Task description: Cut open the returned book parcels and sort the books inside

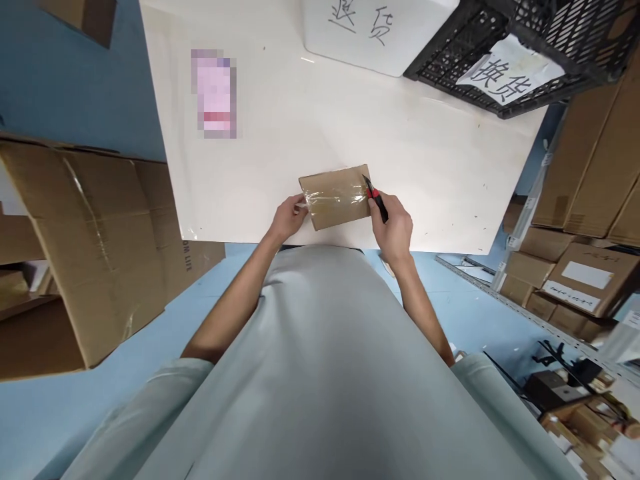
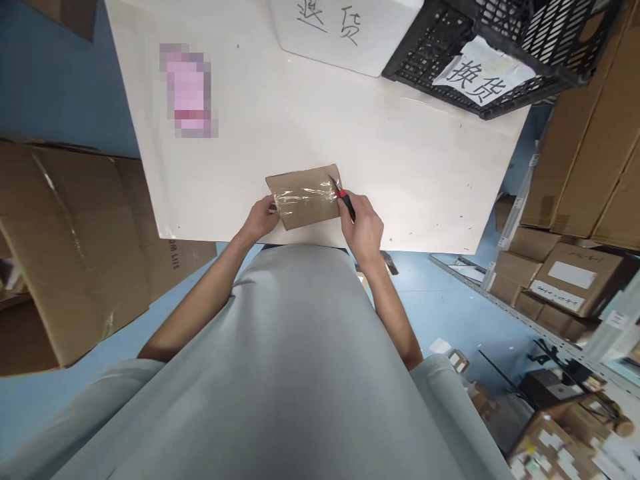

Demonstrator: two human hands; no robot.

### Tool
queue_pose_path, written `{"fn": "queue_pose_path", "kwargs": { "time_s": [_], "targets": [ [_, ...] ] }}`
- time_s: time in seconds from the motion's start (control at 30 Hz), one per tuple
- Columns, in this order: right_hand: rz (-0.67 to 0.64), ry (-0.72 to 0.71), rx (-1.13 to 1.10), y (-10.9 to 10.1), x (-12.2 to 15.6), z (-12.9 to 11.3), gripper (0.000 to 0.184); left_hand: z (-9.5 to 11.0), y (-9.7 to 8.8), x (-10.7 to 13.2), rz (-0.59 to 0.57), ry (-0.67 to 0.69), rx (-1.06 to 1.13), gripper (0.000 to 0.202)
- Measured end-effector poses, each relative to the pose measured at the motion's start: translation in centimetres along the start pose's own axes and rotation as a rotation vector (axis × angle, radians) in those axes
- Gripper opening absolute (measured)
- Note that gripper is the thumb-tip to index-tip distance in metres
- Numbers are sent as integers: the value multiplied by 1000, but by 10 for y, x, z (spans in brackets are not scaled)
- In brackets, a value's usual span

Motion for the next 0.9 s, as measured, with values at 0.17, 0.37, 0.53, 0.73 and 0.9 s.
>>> {"fn": "queue_pose_path", "kwargs": {
  "time_s": [0.17,0.37,0.53,0.73,0.9],
  "targets": [
    [79,96,164,2,11,-13,61,30,-45,6,104,131,84,43],
    [16,151,51,-3,38,-56,56,110,-87,4,21,303,78,31],
    [-105,139,23,9,50,-97,45,130,-93,-11,-71,325,70,14],
    [-221,162,162,18,38,-133,46,122,-94,-20,-112,344,67,12],
    [-264,200,294,15,33,-148,50,120,-91,-21,-103,362,72,13]
  ]
}}
Point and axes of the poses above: each hand's wrist, its own x-axis away from the middle knuckle, its own y-axis out of the palm, z = x × y, the point moved 1 cm from there along -x, towards the middle knuckle, and after that the axes turned 4 degrees about y, right-handed, at the moved point
